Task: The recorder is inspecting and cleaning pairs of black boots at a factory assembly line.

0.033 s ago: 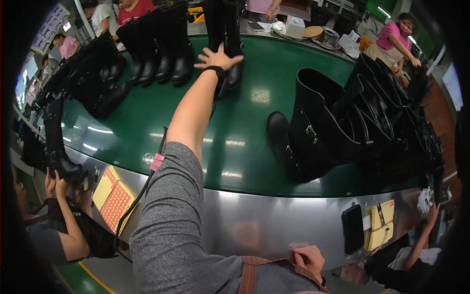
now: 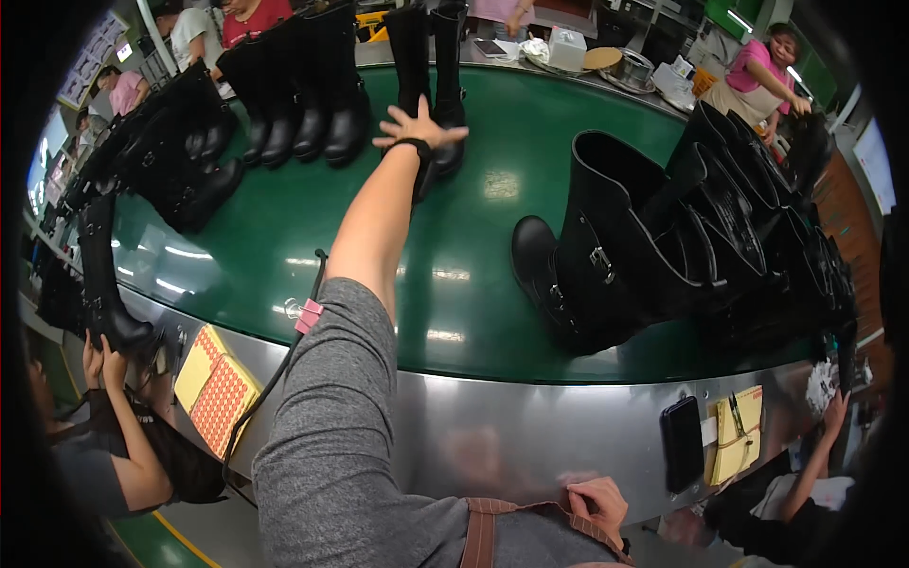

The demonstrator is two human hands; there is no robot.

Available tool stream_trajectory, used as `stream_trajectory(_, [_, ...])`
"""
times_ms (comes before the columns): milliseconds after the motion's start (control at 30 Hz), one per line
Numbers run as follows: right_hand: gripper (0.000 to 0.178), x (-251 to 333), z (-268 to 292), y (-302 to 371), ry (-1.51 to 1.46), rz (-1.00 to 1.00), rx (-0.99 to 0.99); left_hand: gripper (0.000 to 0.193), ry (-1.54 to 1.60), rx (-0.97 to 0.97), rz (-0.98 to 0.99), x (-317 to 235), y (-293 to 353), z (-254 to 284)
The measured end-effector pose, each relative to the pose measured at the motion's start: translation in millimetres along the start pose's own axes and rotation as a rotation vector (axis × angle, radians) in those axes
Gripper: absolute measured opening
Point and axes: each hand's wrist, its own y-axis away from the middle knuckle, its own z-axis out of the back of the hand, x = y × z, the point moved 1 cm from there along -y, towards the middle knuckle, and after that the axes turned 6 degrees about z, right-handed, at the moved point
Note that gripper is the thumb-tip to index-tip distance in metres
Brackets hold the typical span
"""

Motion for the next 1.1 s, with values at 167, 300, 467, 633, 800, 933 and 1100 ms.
stream_trajectory(167, [0.021, 4, -4, -2, -0.025, -0.042, -0.001, 0.097, -0.141, -0.109, -0.048, 28, -14, -69])
stream_trajectory(300, [0.021, 14, -4, -8, 0.013, -0.024, -0.04, 0.082, -0.114, -0.074, -0.207, 42, -14, -55])
stream_trajectory(467, [0.01, 26, 0, -13, 0.02, -0.009, -0.017, 0.085, -0.331, 0.222, -0.291, 54, 36, -29])
stream_trajectory(633, [0.009, 34, 1, -10, -0.056, -0.113, -0.031, 0.072, -0.34, 0.698, -0.736, 57, 148, 22])
stream_trajectory(800, [0.008, 32, 4, -6, -0.075, -0.046, -0.048, 0.053, -0.305, 0.462, -0.879, 44, 287, 110])
stream_trajectory(933, [0.009, 28, 5, -2, -0.09, -0.05, -0.071, 0.04, 0.438, -0.352, -1.124, 13, 365, 158])
stream_trajectory(1100, [0.01, 28, 5, 3, -0.131, -0.051, -0.064, 0.066, 0.275, -0.472, -1.149, -53, 394, 137])
